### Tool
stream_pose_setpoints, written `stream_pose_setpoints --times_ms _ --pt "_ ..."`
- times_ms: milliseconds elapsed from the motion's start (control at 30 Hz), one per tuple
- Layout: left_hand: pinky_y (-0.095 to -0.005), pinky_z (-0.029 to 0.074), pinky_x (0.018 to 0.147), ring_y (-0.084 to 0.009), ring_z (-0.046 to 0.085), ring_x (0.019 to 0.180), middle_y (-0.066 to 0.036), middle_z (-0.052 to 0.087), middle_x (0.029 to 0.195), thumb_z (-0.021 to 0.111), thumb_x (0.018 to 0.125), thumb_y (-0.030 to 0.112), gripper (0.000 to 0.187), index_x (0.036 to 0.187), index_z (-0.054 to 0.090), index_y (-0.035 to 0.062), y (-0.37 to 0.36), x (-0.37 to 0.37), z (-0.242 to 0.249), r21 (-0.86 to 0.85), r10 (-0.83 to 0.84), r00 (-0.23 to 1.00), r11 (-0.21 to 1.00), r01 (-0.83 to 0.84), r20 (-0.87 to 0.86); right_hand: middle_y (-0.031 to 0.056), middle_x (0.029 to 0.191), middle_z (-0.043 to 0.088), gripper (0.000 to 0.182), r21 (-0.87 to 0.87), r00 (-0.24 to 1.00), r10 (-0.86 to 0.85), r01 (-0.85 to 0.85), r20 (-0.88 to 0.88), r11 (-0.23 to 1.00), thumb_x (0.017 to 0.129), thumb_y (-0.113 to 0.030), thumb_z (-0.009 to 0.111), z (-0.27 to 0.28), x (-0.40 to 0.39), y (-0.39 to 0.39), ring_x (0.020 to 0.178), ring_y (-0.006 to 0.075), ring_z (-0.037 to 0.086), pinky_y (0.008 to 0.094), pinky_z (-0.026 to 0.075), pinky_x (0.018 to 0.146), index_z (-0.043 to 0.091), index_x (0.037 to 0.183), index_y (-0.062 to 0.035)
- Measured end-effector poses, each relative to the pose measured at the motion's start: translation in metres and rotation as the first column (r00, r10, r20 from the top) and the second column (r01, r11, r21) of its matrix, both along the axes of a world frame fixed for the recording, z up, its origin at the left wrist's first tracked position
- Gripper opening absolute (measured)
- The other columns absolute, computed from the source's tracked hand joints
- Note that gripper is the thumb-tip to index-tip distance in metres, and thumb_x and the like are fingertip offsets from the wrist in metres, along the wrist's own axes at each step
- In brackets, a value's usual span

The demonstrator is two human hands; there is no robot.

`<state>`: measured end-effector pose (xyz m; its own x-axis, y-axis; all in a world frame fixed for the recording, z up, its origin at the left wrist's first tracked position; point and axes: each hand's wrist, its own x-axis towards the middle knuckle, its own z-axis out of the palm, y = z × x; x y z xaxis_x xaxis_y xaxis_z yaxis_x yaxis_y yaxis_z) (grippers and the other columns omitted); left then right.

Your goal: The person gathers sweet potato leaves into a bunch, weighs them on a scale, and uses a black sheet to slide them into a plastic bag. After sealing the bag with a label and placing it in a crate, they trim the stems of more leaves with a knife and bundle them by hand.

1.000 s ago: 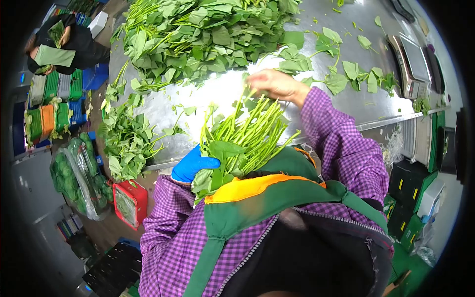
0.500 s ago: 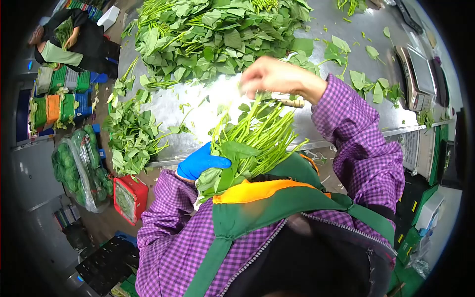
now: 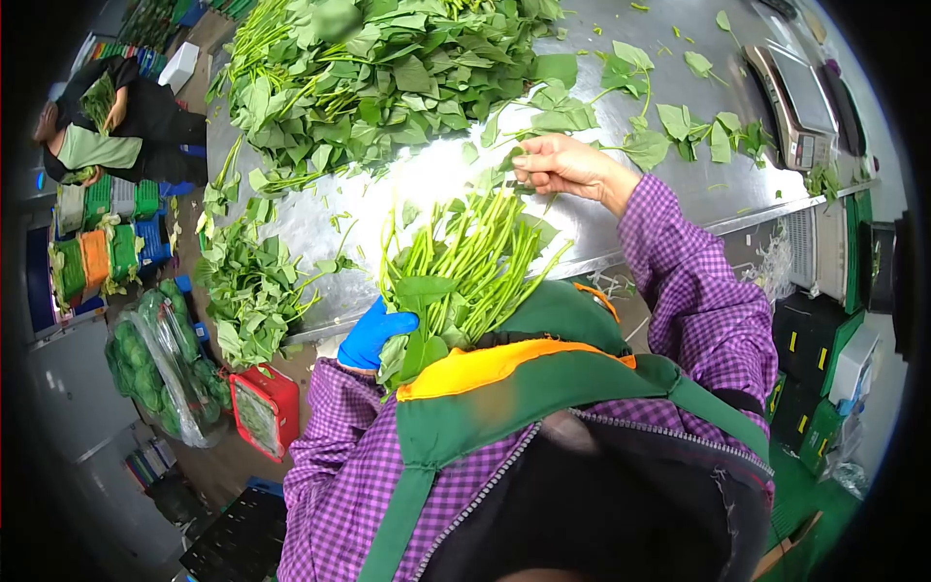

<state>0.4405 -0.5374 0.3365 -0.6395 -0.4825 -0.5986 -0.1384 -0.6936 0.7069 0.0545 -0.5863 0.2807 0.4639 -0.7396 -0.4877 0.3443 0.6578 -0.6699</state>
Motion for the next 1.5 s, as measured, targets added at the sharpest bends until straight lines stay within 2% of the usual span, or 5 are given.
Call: stream_pose_setpoints --times_ms 267,333,833,1333,1500 --pt "-0.0347 0.040 0.102 -0.0220 0.052 0.118 -0.010 0.053 0.130 0.063 0.079 0.012 0.063 0.137 0.042 0.0004 -0.002 -0.010 0.005 0.122 0.068 0.993 0.991 -0.056 -0.096 0.0050 0.103 0.061 0.043 -0.041 0.988 0.149 -0.147 0.035 0.988 0.087 -0.017 0.062 -0.004 0.029 0.051 0.092 0.0123 0.058 0.0266 0.049 0.075 0.048 0.126 -0.0041" --pt "-0.0354 0.043 0.099 -0.0226 0.055 0.113 -0.011 0.056 0.126 0.062 0.080 0.012 0.057 0.133 0.046 -0.0008 -0.002 -0.027 0.036 0.099 0.048 0.998 0.994 -0.044 -0.035 0.0076 0.084 0.062 0.044 -0.257 0.777 0.259 -0.471 -0.573 0.844 0.084 -0.027 0.062 0.007 0.026 0.048 0.074 0.0135 0.055 0.0267 0.045 0.064 0.055 0.117 0.0010" --pt "-0.0296 0.034 0.104 -0.0161 0.047 0.118 -0.008 0.051 0.132 0.062 0.087 0.012 0.060 0.140 0.037 0.0009 0.000 -0.012 0.009 0.068 0.083 0.975 0.995 -0.071 -0.206 0.0145 0.101 0.066 0.034 0.008 0.901 -0.322 0.335 0.292 0.942 0.079 0.005 0.057 0.005 0.063 0.054 0.089 0.0242 0.066 0.0356 0.054 0.084 0.056 0.113 0.0032" --pt "-0.0286 0.044 0.093 -0.0140 0.055 0.106 -0.008 0.059 0.121 0.069 0.084 0.017 0.053 0.130 0.049 0.0001 -0.006 -0.013 0.024 0.094 0.082 0.980 0.993 -0.066 -0.180 0.0061 0.089 0.064 0.018 0.041 0.621 -0.731 0.754 0.282 0.656 0.088 -0.006 0.062 -0.059 0.027 0.066 0.075 0.0131 0.061 0.0274 0.051 0.076 0.057 0.105 -0.0023" --pt "-0.0279 0.045 0.091 -0.0136 0.057 0.103 -0.008 0.062 0.117 0.069 0.085 0.021 0.051 0.128 0.052 -0.0001 -0.010 -0.008 0.010 -0.153 0.008 0.990 0.988 -0.030 -0.143 0.0054 0.072 0.067 0.024 -0.134 0.647 -0.196 0.144 -0.737 0.981 0.088 -0.021 0.064 -0.038 -0.010 0.068 0.058 0.0169 0.061 0.0350 0.051 0.058 0.063 0.097 0.0013"
